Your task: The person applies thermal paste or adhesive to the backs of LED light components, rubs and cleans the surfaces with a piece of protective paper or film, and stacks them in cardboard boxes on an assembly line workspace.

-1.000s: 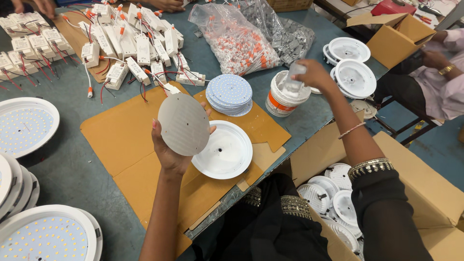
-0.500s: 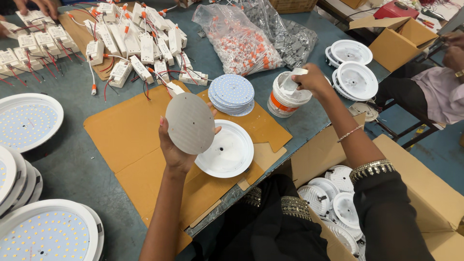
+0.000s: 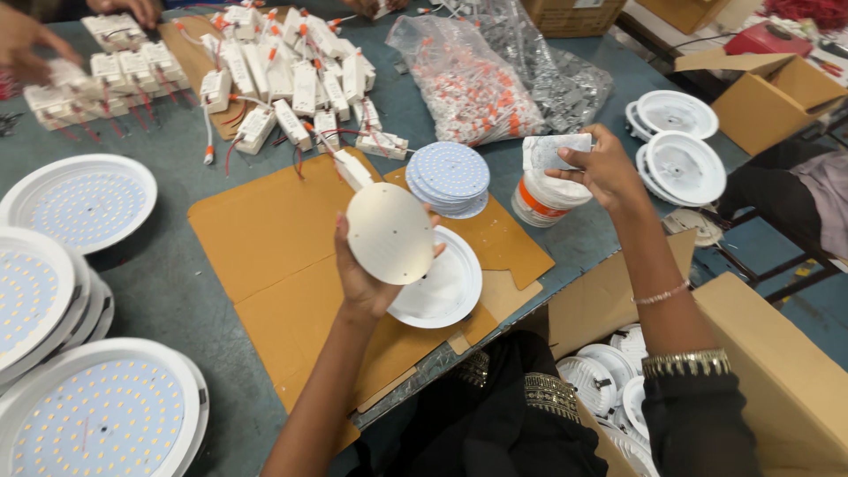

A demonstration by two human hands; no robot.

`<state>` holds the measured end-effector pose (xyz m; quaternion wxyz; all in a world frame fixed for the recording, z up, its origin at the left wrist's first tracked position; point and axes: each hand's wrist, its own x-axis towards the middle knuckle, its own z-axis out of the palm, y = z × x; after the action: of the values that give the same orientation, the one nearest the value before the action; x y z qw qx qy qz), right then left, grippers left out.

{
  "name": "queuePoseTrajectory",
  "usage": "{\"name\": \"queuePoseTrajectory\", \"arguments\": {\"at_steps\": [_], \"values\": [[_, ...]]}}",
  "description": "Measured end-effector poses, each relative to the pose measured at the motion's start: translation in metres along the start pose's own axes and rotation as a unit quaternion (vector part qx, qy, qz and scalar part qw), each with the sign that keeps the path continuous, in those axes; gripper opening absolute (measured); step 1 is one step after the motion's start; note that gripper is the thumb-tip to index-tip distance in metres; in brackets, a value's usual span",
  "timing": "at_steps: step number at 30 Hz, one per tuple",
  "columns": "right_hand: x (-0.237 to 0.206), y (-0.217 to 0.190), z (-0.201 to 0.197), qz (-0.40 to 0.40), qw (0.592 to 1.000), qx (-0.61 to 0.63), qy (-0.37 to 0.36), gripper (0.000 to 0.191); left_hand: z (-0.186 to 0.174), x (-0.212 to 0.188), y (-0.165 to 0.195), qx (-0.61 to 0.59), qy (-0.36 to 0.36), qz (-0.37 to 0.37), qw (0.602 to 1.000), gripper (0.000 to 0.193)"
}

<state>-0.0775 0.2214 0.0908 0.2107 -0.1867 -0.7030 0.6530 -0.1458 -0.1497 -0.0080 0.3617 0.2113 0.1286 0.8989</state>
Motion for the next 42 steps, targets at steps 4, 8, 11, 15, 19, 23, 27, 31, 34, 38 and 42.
{"name": "queuePoseTrajectory", "arguments": {"at_steps": [4, 8, 11, 15, 19, 23, 27, 31, 34, 38, 42], "values": [[-0.035, 0.000, 0.044, -0.021, 0.986, 0.110, -0.123, 0.036, -0.008, 0.003, -0.009, -0.050, -0.010, -0.015, 0.999, 0.099], [-0.086, 0.018, 0.112, -0.049, 0.957, 0.219, -0.186, 0.039, -0.019, 0.005, -0.011, -0.073, 0.012, -0.016, 0.997, 0.100], [-0.121, 0.036, 0.170, -0.088, 0.966, 0.184, -0.161, 0.042, -0.025, 0.004, -0.014, -0.098, 0.038, 0.009, 0.994, 0.093], [-0.156, 0.053, 0.236, -0.213, 0.974, -0.037, -0.064, 0.037, -0.025, 0.003, -0.019, -0.059, 0.060, 0.039, 0.996, 0.090], [-0.177, 0.053, 0.259, -0.282, 0.939, -0.198, -0.011, 0.048, -0.020, 0.003, -0.020, -0.026, 0.075, 0.019, 0.997, 0.097], [-0.189, 0.046, 0.255, -0.280, 0.933, -0.226, -0.010, 0.046, -0.019, 0.001, -0.016, -0.047, 0.072, 0.017, 0.996, 0.097], [-0.195, 0.037, 0.245, -0.298, 0.922, -0.244, -0.032, 0.049, -0.021, 0.002, -0.014, -0.005, 0.059, 0.030, 0.998, 0.097], [-0.200, 0.023, 0.233, -0.314, 0.916, -0.243, -0.057, 0.047, -0.022, 0.003, -0.011, -0.005, 0.059, 0.022, 0.998, 0.094], [-0.192, 0.006, 0.212, -0.178, 0.959, -0.197, -0.099, 0.043, -0.024, 0.004, -0.011, -0.003, 0.045, 0.033, 0.998, 0.087], [-0.163, -0.009, 0.205, -0.187, 0.963, -0.191, -0.027, 0.025, -0.031, 0.000, -0.022, 0.003, 0.047, 0.005, 0.999, 0.075], [-0.151, -0.008, 0.214, -0.241, 0.954, -0.176, -0.039, 0.030, -0.046, -0.001, -0.029, 0.025, 0.018, -0.004, 1.000, 0.068]]}}
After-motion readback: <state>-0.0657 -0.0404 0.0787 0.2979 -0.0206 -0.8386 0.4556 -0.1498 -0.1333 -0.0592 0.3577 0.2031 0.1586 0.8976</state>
